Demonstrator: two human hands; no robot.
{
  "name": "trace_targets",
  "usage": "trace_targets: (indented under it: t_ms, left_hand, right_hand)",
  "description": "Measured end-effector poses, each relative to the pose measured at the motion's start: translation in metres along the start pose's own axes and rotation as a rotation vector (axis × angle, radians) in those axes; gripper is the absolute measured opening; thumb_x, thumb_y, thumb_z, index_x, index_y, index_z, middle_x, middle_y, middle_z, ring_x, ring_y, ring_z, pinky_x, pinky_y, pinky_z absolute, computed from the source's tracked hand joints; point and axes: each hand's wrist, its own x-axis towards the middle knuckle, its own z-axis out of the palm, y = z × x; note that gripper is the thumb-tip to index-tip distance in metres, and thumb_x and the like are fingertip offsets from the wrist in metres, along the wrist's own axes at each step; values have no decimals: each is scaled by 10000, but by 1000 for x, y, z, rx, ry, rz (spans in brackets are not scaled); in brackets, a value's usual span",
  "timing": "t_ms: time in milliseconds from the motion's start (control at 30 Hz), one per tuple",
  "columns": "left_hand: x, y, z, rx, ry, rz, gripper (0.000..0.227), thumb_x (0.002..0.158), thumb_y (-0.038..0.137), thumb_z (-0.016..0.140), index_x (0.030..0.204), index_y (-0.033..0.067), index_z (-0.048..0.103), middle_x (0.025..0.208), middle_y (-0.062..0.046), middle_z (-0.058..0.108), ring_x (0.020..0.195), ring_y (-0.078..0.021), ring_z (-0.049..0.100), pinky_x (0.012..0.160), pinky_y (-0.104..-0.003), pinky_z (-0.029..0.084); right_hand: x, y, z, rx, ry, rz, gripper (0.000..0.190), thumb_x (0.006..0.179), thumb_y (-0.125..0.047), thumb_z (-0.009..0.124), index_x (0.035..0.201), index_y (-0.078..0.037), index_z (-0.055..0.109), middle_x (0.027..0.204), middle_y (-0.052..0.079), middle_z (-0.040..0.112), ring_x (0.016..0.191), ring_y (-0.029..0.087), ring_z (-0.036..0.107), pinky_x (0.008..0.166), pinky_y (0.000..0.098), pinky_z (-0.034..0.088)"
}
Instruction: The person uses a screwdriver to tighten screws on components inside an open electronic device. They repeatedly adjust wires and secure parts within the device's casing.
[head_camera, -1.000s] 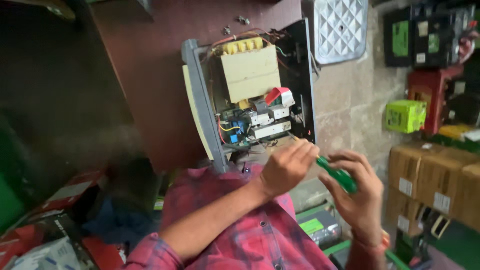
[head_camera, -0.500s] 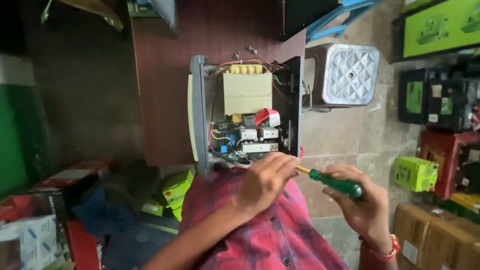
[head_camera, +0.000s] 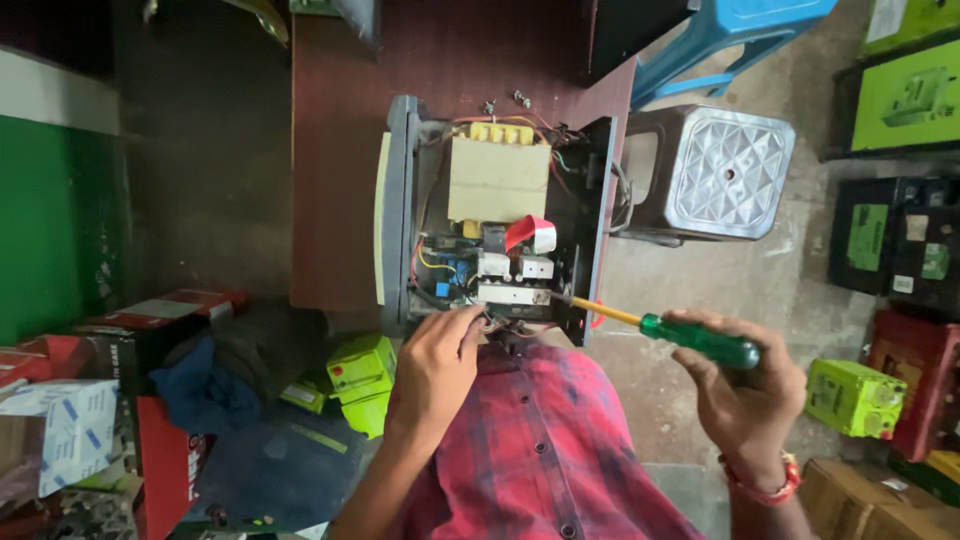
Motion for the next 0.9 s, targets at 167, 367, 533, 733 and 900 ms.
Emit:
trace_targets:
  t_ms: [167,367,533,733,900]
  left_hand:
    - [0,-4,-1,36,-26,13,223,883,45,738,1105,32,721,1012,-127,740,912,-320,715,803,-397,577]
    - [9,-21,-5,125,-129,91,271,840,29,735,1109,20,701,1083,-107,721,994,-304,685,861,-403,562]
    - [14,-29,-6,106,-163,135,275,827,51,747,1094,12,694,1102,-120,714,1015,-314,672,864,-405,560]
    - [18,-33,-5,73,-208,208,272,829,44,745,1092,6,688,1117,-123,709,1024,-307,674,866,-399,567]
    - [24,-34,-10,47,-204,219,266,836,45,745,1095,12,696,1099,-117,712,1026,-303,681,862,-397,570]
  right_hand:
    - [3,-1,23,-107,-71,-129,414,821,83,784,1138,-22,541,1238,211,714,1168,289,723,964,364,609]
    - [2,-5,49,-255,-52,-190,382,816,35,818,1110,-35,584,1223,153,735,1105,247,749,895,316,619]
    - [0,-10,57,-311,-30,-154,375,797,15,831,1089,-41,603,1201,132,745,1074,246,755,850,307,614]
    - [-3,-19,64,-309,-23,-197,358,811,16,816,1080,-40,589,1213,124,742,1113,258,747,878,312,610]
    - [-7,-24,72,-311,3,-183,341,806,23,812,1065,-35,598,1211,134,739,1102,263,749,872,317,608]
